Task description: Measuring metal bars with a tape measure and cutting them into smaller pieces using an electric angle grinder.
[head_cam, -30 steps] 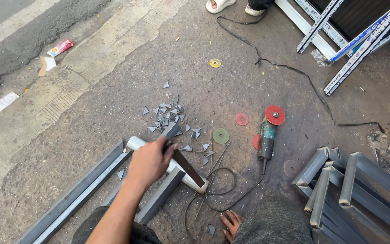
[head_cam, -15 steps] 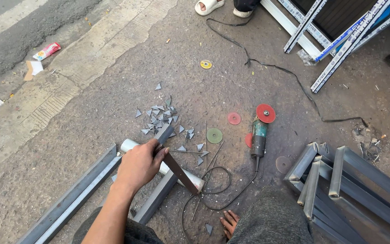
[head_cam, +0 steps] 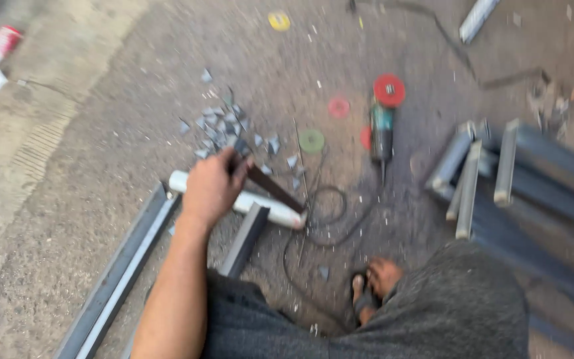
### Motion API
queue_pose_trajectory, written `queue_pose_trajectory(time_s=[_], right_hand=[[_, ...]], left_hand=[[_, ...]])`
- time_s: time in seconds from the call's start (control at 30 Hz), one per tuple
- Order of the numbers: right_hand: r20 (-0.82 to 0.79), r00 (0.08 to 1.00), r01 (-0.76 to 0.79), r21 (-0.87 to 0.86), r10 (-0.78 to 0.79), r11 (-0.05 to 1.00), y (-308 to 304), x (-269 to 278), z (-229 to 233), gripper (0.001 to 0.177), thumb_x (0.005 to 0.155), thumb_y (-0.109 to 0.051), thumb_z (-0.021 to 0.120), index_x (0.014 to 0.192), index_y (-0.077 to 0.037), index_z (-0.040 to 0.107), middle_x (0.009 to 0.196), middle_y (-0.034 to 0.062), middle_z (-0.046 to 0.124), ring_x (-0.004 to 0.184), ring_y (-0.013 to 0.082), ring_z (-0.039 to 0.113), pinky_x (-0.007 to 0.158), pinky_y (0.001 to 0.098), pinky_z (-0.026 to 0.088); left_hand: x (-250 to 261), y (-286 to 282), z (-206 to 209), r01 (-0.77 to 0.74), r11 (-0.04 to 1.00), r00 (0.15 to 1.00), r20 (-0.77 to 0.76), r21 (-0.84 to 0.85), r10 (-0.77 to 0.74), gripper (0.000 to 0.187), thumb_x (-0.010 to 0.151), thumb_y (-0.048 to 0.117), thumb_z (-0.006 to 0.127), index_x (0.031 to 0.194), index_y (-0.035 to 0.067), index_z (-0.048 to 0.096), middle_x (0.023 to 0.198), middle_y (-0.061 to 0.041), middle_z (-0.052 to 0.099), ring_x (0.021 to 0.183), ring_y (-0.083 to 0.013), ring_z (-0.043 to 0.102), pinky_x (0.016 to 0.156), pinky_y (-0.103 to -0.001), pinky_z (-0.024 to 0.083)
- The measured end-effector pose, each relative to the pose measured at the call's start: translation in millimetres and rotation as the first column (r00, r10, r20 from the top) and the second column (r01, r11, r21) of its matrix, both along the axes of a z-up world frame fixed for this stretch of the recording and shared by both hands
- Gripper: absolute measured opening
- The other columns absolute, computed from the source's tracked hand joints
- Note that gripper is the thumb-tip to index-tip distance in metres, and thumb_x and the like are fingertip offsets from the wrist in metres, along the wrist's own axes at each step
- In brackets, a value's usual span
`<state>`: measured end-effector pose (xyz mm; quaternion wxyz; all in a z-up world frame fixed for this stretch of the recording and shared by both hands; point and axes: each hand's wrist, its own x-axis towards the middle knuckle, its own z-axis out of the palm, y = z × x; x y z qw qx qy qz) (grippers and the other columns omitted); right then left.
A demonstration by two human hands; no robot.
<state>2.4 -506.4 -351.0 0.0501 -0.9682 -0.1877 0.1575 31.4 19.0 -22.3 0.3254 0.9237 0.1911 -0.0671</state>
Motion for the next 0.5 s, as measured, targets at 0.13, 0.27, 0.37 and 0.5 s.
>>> queue_pose_trajectory(time_s=[0.13, 0.27, 0.37, 0.5], right_hand=[[-0.123, 0.976, 0.170, -0.071, -0.178, 0.983, -34.0, -65.3, 12.2, 0.033, 0.098, -0.048, 0.055, 0.119, -0.024, 0.068, 0.103, 0.0072, 0.072, 0.107, 0.0305, 0.071, 0.094, 0.0436, 0.060], [-0.254, 0.921, 0.304, -0.007, -0.295, 0.953, -43.0, -60.3, 33.1, 0.032, 0.092, -0.034, 0.065, 0.124, -0.032, 0.067, 0.110, 0.0041, 0.077, 0.110, 0.0293, 0.072, 0.096, 0.0444, 0.060], [-0.313, 0.875, 0.392, 0.009, -0.370, 0.920, -37.8, -66.0, 56.8, 0.035, 0.090, -0.030, 0.068, 0.125, -0.032, 0.067, 0.103, 0.0067, 0.079, 0.105, 0.0312, 0.074, 0.092, 0.0470, 0.060], [-0.304, 0.854, 0.436, -0.021, -0.421, 0.900, -37.2, -75.4, 67.9, 0.025, 0.092, -0.046, 0.067, 0.115, -0.037, 0.069, 0.086, 0.0032, 0.080, 0.095, 0.0282, 0.076, 0.085, 0.0457, 0.061]], left_hand=[[11.1, -2.6, -25.0, 0.062, 0.998, 0.998, 0.002, 0.026, -0.062, 0.033, 0.098, 0.041, 0.066, 0.101, 0.008, 0.070, 0.089, -0.023, 0.073, 0.094, -0.0524, 0.070, 0.085, -0.061, 0.054], [30.2, -9.6, -45.2, 0.118, 0.990, 0.991, -0.075, 0.071, -0.113, 0.030, 0.096, 0.046, 0.070, 0.101, 0.017, 0.071, 0.085, -0.018, 0.073, 0.091, -0.0498, 0.071, 0.082, -0.058, 0.056], [32.4, -16.6, -45.8, 0.182, 0.982, 0.977, -0.125, 0.056, -0.174, 0.029, 0.095, 0.046, 0.072, 0.098, 0.017, 0.072, 0.084, -0.018, 0.072, 0.092, -0.0493, 0.071, 0.082, -0.057, 0.055], [32.1, -24.8, -35.0, 0.267, 0.961, 0.952, -0.174, 0.070, -0.251, 0.029, 0.096, 0.043, 0.071, 0.090, 0.014, 0.070, 0.078, -0.018, 0.070, 0.087, -0.0502, 0.070, 0.081, -0.057, 0.054]])
